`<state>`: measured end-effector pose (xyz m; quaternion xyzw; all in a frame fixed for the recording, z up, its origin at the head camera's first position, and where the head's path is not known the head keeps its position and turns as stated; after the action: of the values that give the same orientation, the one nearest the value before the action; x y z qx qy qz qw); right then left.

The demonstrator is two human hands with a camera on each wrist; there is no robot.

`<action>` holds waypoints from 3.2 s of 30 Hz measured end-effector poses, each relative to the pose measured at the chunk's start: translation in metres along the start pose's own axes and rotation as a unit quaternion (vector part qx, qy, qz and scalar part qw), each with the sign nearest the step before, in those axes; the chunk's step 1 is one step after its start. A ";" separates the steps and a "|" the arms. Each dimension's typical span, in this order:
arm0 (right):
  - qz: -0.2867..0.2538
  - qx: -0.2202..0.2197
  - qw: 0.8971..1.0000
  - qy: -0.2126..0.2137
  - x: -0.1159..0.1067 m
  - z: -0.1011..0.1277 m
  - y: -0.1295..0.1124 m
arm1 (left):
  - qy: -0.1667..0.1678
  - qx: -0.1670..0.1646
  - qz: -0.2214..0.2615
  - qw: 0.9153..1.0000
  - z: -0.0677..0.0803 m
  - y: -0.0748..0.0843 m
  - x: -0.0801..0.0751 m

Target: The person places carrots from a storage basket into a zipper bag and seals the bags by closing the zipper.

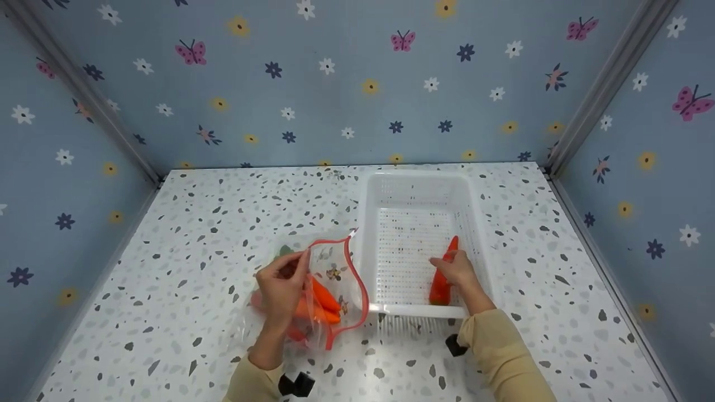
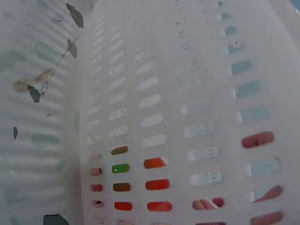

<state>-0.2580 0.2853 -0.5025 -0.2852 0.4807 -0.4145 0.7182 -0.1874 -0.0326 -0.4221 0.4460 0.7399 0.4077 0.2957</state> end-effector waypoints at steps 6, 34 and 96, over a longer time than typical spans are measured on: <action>0.030 0.043 0.999 -0.011 0.000 -0.004 0.011 | -0.004 0.005 -0.003 1.000 0.001 -0.002 0.000; 0.080 0.082 0.992 -0.055 0.009 -0.009 0.028 | -0.003 0.012 0.001 1.000 0.003 -0.008 0.004; -0.058 -0.200 0.946 -0.250 0.046 0.113 -0.083 | 0.003 0.032 -0.009 0.999 0.004 -0.010 -0.001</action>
<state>-0.1714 0.2062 -0.4141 -0.5445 0.3416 -0.2663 0.7183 -0.1877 -0.0352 -0.4322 0.4475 0.7575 0.3823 0.2824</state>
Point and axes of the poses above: each hand's wrist, its own z-axis away from the middle knuckle, its own x-axis out of the palm, y = z × x, the point moved 4 cm from there along -z, towards the middle knuckle, and after that the axes turned 7 degrees about -x, right-handed, at the moved point
